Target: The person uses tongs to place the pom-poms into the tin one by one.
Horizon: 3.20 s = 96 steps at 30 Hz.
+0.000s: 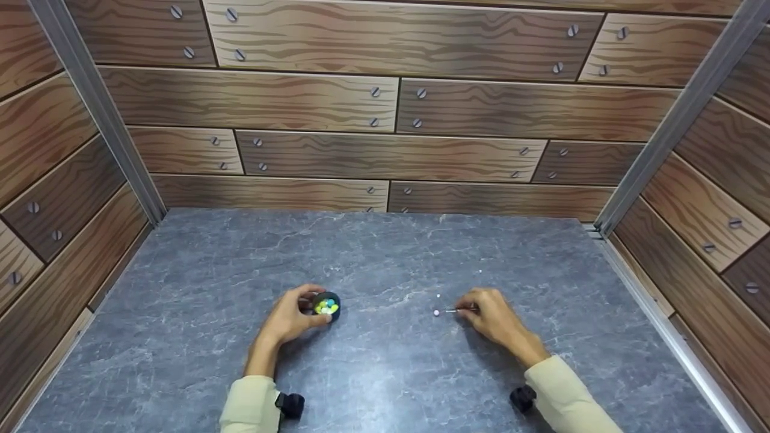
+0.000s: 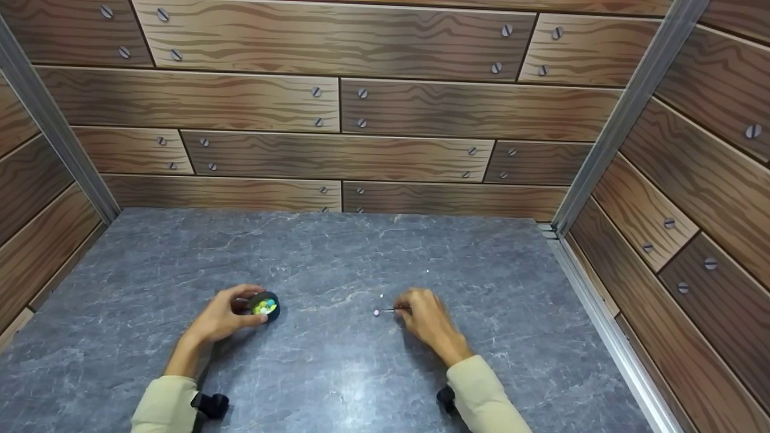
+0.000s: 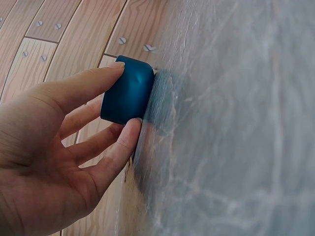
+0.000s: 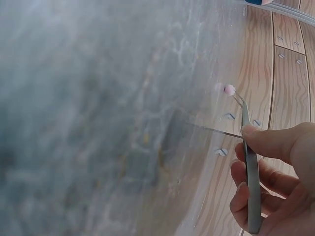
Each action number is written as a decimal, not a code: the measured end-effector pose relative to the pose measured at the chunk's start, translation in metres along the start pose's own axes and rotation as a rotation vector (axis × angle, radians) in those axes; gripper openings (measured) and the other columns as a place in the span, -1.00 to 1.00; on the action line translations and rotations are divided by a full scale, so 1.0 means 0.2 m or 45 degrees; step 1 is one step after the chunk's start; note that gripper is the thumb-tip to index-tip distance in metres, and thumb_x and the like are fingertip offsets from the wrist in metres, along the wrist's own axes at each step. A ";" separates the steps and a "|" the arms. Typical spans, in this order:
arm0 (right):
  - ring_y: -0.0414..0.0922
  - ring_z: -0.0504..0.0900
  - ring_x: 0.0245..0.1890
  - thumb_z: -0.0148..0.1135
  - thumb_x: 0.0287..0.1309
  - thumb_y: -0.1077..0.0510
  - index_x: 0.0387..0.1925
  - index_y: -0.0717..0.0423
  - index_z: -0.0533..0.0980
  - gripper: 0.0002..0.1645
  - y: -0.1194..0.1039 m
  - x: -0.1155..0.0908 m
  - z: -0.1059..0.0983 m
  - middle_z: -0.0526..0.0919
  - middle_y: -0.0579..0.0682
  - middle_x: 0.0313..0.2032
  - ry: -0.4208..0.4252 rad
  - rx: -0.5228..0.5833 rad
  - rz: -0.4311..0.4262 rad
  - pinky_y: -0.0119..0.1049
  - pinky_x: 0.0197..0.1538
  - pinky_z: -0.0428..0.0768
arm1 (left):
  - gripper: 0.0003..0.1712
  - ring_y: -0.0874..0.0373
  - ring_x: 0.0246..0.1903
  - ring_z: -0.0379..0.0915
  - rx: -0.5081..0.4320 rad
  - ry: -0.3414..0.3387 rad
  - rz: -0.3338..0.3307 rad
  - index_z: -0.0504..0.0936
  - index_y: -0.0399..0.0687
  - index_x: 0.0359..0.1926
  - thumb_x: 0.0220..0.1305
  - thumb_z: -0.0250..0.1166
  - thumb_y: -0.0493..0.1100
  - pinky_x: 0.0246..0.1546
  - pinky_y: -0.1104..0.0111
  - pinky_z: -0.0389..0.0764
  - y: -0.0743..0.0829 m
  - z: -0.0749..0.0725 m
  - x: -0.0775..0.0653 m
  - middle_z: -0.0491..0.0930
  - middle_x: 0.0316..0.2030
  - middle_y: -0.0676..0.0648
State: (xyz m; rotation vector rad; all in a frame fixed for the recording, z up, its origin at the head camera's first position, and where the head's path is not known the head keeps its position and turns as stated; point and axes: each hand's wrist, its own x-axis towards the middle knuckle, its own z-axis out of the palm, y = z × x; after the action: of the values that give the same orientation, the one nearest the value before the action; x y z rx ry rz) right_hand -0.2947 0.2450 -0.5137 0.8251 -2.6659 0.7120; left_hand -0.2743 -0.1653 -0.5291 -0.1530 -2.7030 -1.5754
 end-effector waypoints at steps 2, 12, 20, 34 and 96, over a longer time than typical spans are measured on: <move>-0.04 0.75 -0.36 0.51 0.02 0.36 -0.34 0.17 0.78 -0.88 0.00 0.00 0.00 0.80 0.04 -0.37 0.003 0.001 -0.006 -0.20 -0.23 0.72 | -0.40 -0.17 0.11 0.61 0.001 0.000 -0.003 0.67 -0.12 0.15 0.04 0.62 -0.24 0.22 -0.08 0.56 0.00 0.00 0.00 0.69 0.05 -0.25; -0.05 0.74 -0.38 0.49 0.01 0.41 -0.35 0.20 0.78 -0.87 -0.02 0.02 -0.01 0.78 0.03 -0.39 0.027 -0.002 -0.054 -0.21 -0.26 0.72 | -0.40 -0.17 0.09 0.62 0.001 0.000 0.012 0.67 -0.13 0.15 0.04 0.61 -0.25 0.21 -0.09 0.56 0.01 -0.01 -0.01 0.69 0.05 -0.26; -0.02 0.76 -0.35 0.49 0.00 0.42 -0.33 0.21 0.77 -0.85 -0.02 0.01 -0.01 0.79 0.04 -0.38 0.041 -0.013 -0.082 -0.17 -0.23 0.73 | -0.39 -0.16 0.12 0.60 0.000 -0.015 -0.026 0.66 -0.10 0.18 0.06 0.61 -0.22 0.23 -0.08 0.55 0.01 0.00 0.00 0.68 0.08 -0.25; 0.02 0.77 -0.33 0.51 -0.01 0.40 -0.31 0.26 0.76 -0.85 -0.01 0.00 0.01 0.79 0.08 -0.36 0.002 -0.023 -0.072 -0.15 -0.19 0.74 | -0.38 -0.14 0.12 0.60 -0.001 -0.014 -0.036 0.65 -0.11 0.19 0.07 0.61 -0.22 0.22 -0.08 0.54 0.01 0.00 -0.01 0.68 0.08 -0.23; -0.01 0.75 -0.32 0.43 0.07 0.43 -0.27 0.26 0.77 -0.85 -0.20 0.17 0.11 0.78 0.11 -0.35 0.030 0.193 -0.033 -0.13 -0.18 0.76 | -0.39 -0.17 0.15 0.60 0.032 -0.033 -0.052 0.65 -0.06 0.20 0.10 0.59 -0.20 0.22 -0.09 0.55 0.01 -0.01 -0.01 0.65 0.15 -0.26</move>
State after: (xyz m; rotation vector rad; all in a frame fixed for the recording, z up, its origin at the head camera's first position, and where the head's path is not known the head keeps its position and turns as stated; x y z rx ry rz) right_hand -0.3016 0.1903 -0.5038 0.8809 -2.6002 0.9209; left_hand -0.2721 -0.1668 -0.5258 -0.1196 -2.7621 -1.5596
